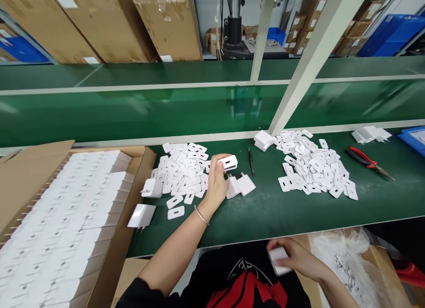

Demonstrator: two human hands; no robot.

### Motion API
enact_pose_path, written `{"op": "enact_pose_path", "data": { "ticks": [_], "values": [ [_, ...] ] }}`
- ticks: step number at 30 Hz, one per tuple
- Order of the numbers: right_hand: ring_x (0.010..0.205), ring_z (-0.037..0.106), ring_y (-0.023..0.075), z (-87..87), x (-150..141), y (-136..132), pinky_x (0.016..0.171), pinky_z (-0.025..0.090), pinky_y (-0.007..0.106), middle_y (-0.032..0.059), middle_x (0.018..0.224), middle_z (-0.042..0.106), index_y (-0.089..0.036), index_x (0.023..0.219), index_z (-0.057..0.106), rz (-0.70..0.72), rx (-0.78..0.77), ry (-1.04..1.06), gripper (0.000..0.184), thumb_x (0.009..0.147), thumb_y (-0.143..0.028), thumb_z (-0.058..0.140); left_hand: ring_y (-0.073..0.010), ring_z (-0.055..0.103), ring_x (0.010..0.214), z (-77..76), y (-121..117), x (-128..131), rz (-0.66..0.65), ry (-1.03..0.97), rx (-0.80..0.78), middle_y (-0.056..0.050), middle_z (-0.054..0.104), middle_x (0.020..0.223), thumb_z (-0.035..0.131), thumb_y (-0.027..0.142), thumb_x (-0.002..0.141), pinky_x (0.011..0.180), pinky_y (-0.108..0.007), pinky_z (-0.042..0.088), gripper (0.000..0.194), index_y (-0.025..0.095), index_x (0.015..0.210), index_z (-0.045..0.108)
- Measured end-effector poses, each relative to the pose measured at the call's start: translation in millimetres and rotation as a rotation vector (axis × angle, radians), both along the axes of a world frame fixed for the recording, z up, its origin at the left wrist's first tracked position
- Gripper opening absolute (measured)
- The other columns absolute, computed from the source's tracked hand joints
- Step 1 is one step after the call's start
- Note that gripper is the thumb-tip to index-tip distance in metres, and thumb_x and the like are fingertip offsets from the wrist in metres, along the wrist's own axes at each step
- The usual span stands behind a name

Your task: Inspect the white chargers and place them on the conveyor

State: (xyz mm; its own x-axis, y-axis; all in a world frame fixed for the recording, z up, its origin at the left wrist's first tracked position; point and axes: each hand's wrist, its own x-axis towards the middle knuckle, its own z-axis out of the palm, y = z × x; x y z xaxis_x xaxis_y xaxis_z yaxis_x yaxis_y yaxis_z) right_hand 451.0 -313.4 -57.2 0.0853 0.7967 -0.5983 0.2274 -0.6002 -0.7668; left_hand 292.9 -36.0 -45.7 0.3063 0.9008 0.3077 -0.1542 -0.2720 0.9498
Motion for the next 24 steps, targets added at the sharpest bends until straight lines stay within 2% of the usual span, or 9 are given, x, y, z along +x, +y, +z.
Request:
{"op": "enact_pose_path", "data": {
  "ticks": [2, 4, 7, 9, 11, 13, 16, 20, 24],
  "values": [
    [0.096, 0.072, 0.0297, 31.1, 17, -20, 0.081, 0.059, 0.039, 0.0056, 0.102, 0.075, -0.026, 0.101, 0.078, 0.083, -0.049, 0.113, 0.040, 0.067, -0.044, 0.089, -0.0213, 0.065, 0.095, -0.3, -1, 2, -0.006, -0.013, -0.002, -0.008, 0.067, 0.112, 0.032, 0.064, 0.109, 0.080, -0.035, 0.053, 0.051, 0.024, 0.116, 0.065],
    [0.095, 0.069, 0.0272, 65.9, 30, -22, 0.077, 0.056, 0.035, 0.0058, 0.106, 0.072, -0.027, 0.105, 0.076, 0.083, -0.027, 0.148, 0.043, 0.067, -0.041, 0.090, -0.0213, 0.065, 0.094, -1.3, -1, 3, -0.012, -0.016, -0.008, -0.008, 0.068, 0.111, 0.032, 0.064, 0.109, 0.078, -0.034, 0.053, 0.052, 0.024, 0.116, 0.065],
    [0.085, 0.065, 0.0188, 105.0, 37, 14, 0.069, 0.053, 0.029, 0.0044, 0.114, 0.067, -0.026, 0.101, 0.064, -0.099, 0.139, 0.126, 0.044, 0.071, -0.043, 0.092, -0.0213, 0.064, 0.093, -4.0, -1, 3, -0.015, 0.000, -0.001, -0.008, 0.067, 0.111, 0.032, 0.062, 0.109, 0.076, -0.034, 0.052, 0.051, 0.024, 0.116, 0.066],
    [0.081, 0.063, 0.0154, 115.1, 37, 53, 0.065, 0.051, 0.025, 0.0023, 0.106, 0.065, -0.024, 0.093, 0.056, -0.232, 0.236, 0.138, 0.046, 0.074, -0.046, 0.092, -0.0221, 0.064, 0.099, -6.6, -1, 3, -0.010, 0.018, 0.043, -0.009, 0.066, 0.112, 0.032, 0.059, 0.110, 0.083, -0.035, 0.052, 0.049, 0.023, 0.117, 0.066],
    [0.080, 0.063, 0.0146, 114.6, 35, 93, 0.065, 0.051, 0.024, 0.0029, 0.105, 0.065, -0.023, 0.095, 0.056, -0.290, 0.260, 0.214, 0.051, 0.073, -0.051, 0.092, -0.0230, 0.064, 0.105, -9.0, 0, 2, -0.006, 0.042, 0.098, -0.009, 0.064, 0.113, 0.033, 0.055, 0.111, 0.091, -0.037, 0.051, 0.047, 0.023, 0.117, 0.066],
    [0.077, 0.064, 0.0137, 108.6, 32, 127, 0.062, 0.051, 0.023, 0.0036, 0.103, 0.068, -0.023, 0.099, 0.058, -0.270, 0.245, 0.327, 0.053, 0.073, -0.054, 0.092, -0.0230, 0.063, 0.108, -10.7, 1, 3, -0.010, 0.068, 0.130, -0.009, 0.063, 0.114, 0.031, 0.053, 0.112, 0.095, -0.038, 0.050, 0.046, 0.022, 0.120, 0.065],
    [0.075, 0.067, 0.0124, 98.1, 27, 165, 0.063, 0.051, 0.022, 0.0026, 0.097, 0.072, -0.021, 0.099, 0.062, -0.193, 0.269, 0.413, 0.046, 0.077, -0.049, 0.091, -0.0225, 0.063, 0.109, -11.7, 0, 5, -0.013, 0.104, 0.151, -0.009, 0.063, 0.115, 0.029, 0.052, 0.113, 0.096, -0.037, 0.051, 0.047, 0.022, 0.121, 0.064],
    [0.078, 0.072, 0.0172, 87.3, 27, 199, 0.068, 0.053, 0.027, 0.0045, 0.091, 0.079, -0.021, 0.102, 0.062, -0.022, 0.400, 0.221, 0.042, 0.081, -0.047, 0.089, -0.0223, 0.062, 0.110, -12.4, -2, 10, -0.015, 0.129, 0.106, -0.009, 0.063, 0.117, 0.028, 0.054, 0.113, 0.098, -0.038, 0.051, 0.047, 0.022, 0.122, 0.062],
    [0.086, 0.076, 0.0226, 79.7, 27, 221, 0.075, 0.054, 0.032, 0.0049, 0.089, 0.081, -0.023, 0.105, 0.058, 0.206, 0.444, -0.043, 0.036, 0.091, -0.050, 0.077, -0.0231, 0.062, 0.109, -15.9, -2, 16, 0.064, 0.108, -0.022, -0.011, 0.062, 0.122, 0.027, 0.060, 0.111, 0.096, -0.039, 0.051, 0.052, 0.022, 0.123, 0.060]
  ]
}}
